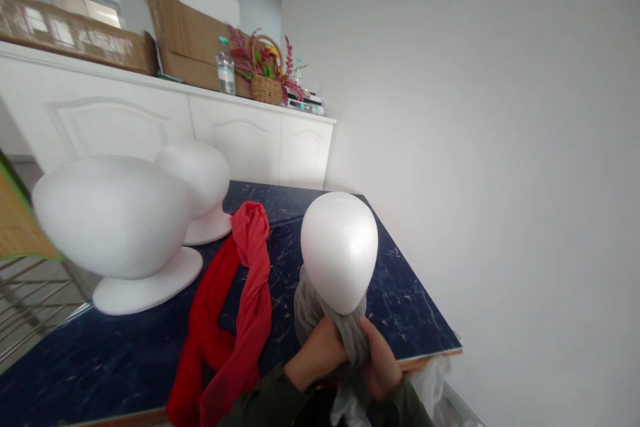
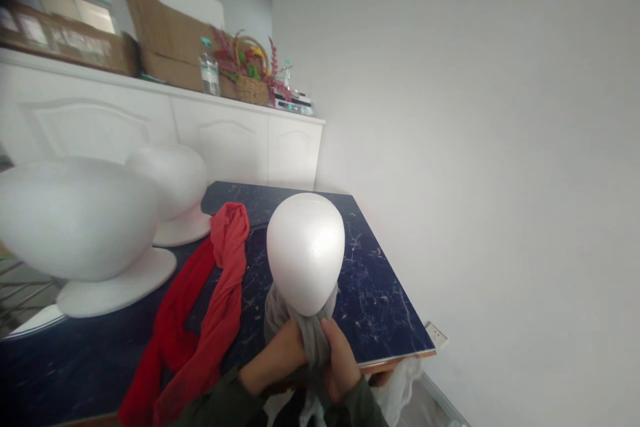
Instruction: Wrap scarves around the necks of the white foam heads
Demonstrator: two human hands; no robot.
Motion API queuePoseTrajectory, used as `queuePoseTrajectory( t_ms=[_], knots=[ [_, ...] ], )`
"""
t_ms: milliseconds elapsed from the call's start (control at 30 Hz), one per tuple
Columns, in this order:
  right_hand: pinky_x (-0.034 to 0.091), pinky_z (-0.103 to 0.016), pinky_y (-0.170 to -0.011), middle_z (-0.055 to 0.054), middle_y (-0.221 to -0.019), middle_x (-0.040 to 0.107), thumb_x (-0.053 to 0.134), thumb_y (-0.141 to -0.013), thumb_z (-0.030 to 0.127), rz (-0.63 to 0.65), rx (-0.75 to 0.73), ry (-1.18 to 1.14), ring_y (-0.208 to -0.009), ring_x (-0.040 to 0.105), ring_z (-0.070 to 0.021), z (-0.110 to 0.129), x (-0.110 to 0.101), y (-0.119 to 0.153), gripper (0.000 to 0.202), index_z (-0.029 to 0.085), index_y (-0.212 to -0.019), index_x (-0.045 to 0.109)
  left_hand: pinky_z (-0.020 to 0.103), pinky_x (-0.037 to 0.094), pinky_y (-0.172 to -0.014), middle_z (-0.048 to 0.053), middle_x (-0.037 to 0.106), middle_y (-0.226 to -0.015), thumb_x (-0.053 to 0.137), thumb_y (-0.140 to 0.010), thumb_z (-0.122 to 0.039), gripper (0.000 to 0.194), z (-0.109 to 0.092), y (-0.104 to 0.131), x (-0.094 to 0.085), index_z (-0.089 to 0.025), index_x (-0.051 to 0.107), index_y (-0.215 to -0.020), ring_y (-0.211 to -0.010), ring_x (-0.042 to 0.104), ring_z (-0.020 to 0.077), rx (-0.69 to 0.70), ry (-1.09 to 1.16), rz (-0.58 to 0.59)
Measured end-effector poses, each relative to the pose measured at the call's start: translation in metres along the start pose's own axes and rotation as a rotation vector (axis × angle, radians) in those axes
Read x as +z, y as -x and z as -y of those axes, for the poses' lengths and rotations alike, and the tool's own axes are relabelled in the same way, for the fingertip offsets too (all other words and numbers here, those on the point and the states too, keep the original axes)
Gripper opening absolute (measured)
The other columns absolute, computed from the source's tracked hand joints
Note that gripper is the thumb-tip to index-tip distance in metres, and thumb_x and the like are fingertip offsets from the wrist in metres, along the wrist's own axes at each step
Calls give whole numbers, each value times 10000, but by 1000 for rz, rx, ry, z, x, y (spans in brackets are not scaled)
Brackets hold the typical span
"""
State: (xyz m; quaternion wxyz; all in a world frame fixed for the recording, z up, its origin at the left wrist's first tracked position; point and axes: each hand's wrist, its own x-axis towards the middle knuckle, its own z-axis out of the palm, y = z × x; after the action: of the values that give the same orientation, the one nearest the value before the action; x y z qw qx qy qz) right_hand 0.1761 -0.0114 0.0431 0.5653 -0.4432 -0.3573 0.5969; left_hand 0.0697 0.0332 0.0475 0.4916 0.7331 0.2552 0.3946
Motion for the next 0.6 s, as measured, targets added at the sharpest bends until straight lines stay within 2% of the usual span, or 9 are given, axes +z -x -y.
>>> queuePoseTrajectory(
  t_ms=[133,300,467,533,600],
  knots=[
    [407,-373,-894,-97,-1011,661,756,-559,353,-25,-145,427,-985,575,-274,1,-8,2,562,126,-1048,599,396,335,-1001,72,648,-1051,480,-747,-156,358,3,-1,4,-179,603,-1082,-1050,530,245,16,-51,-20],
    [433,-320,-721,-90,-808,673,550,-725,300,-151,-179,771,-796,600,-246,6,-12,-7,244,101,-832,641,395,363,-962,80,660,-1020,559,-612,-87,400,10,-5,9,-187,646,-988,-1010,551,287,-96,12,-117],
    [393,-258,-613,-46,-677,628,457,-731,224,-78,-191,942,-685,572,-191,6,-19,-14,180,136,-687,606,379,383,-925,88,642,-1033,534,-481,32,571,17,0,11,-133,591,-1025,-992,554,279,-258,207,-208],
    [377,-258,-611,-53,-673,604,444,-716,198,-119,-226,1064,-680,558,-186,6,-23,-14,163,145,-635,575,360,384,-917,86,639,-1028,522,-466,51,603,16,1,10,-120,569,-1042,-982,558,264,-331,276,-215],
    [364,-265,-624,-63,-685,580,457,-685,176,-217,-276,1206,-685,546,-188,7,-25,-15,119,156,-597,534,347,387,-911,80,643,-1010,527,-480,46,587,13,1,8,-120,566,-1041,-974,565,253,-360,369,-206]
  ],
)
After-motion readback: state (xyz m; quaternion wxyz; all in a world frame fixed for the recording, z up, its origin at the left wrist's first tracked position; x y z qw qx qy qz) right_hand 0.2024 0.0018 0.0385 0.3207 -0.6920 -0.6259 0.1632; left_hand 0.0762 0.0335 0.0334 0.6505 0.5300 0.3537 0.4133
